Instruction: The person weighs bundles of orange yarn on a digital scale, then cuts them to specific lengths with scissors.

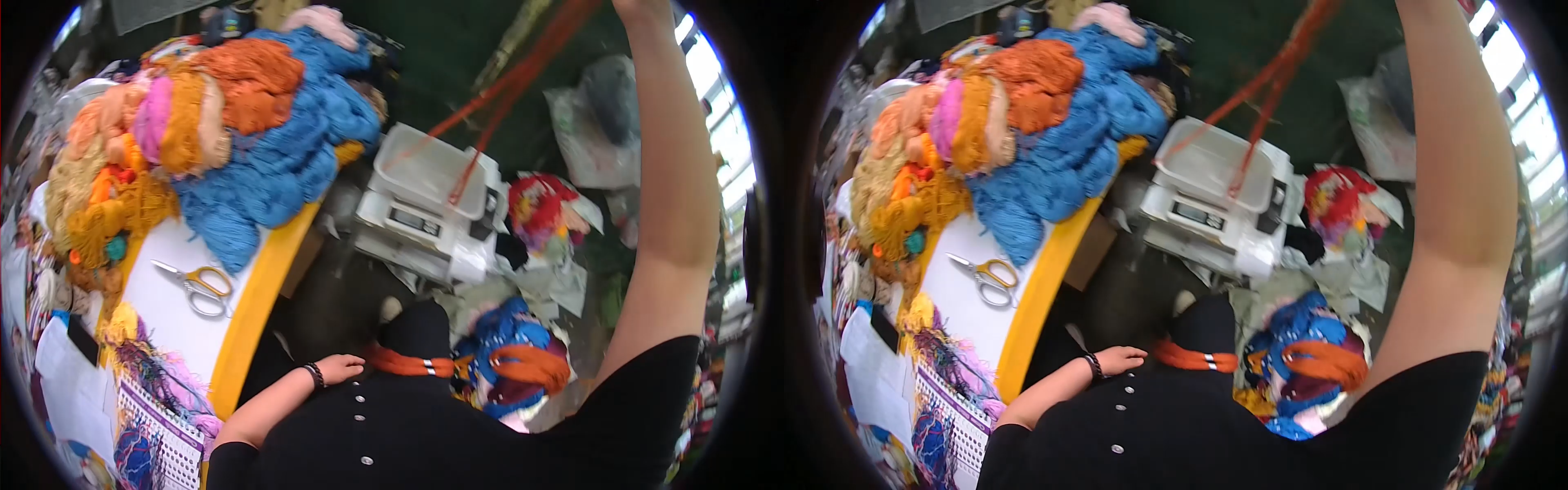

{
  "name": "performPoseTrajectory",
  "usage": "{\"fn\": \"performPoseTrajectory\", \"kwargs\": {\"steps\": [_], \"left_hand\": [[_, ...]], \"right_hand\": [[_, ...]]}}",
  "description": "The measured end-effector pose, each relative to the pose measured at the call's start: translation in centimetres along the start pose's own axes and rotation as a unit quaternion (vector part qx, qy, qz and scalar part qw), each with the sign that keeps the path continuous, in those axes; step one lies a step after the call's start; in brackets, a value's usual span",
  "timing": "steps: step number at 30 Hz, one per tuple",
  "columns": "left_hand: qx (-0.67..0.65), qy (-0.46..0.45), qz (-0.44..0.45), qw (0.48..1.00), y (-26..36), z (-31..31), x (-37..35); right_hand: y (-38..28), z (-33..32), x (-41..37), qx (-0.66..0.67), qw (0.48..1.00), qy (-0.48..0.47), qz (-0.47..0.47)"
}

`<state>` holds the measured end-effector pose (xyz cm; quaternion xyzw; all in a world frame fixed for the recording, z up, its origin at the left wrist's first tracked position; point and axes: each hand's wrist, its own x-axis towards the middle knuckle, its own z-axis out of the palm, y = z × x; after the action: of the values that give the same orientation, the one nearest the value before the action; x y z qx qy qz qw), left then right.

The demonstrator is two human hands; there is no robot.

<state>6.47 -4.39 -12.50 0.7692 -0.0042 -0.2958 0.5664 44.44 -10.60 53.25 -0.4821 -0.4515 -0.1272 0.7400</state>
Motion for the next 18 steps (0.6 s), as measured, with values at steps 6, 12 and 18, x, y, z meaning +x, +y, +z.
{"fn": "performPoseTrajectory", "kwargs": {"steps": [6,12,18], "left_hand": [[-0.061,0.256,0.067,0.962,11.0,-11.1,-5.7],[0.209,0.573,0.210,0.764,21.0,-29.8,-5.7],[0.511,0.588,0.088,0.621,27.6,-41.8,-3.2]], "right_hand": [[13.4,-9.4,-7.6,-0.069,0.982,-0.052,0.167],[26.9,-12.9,-22.8,-0.286,0.875,-0.205,0.333],[24.3,-10.2,-37.7,-0.609,0.705,-0.358,0.062]]}}
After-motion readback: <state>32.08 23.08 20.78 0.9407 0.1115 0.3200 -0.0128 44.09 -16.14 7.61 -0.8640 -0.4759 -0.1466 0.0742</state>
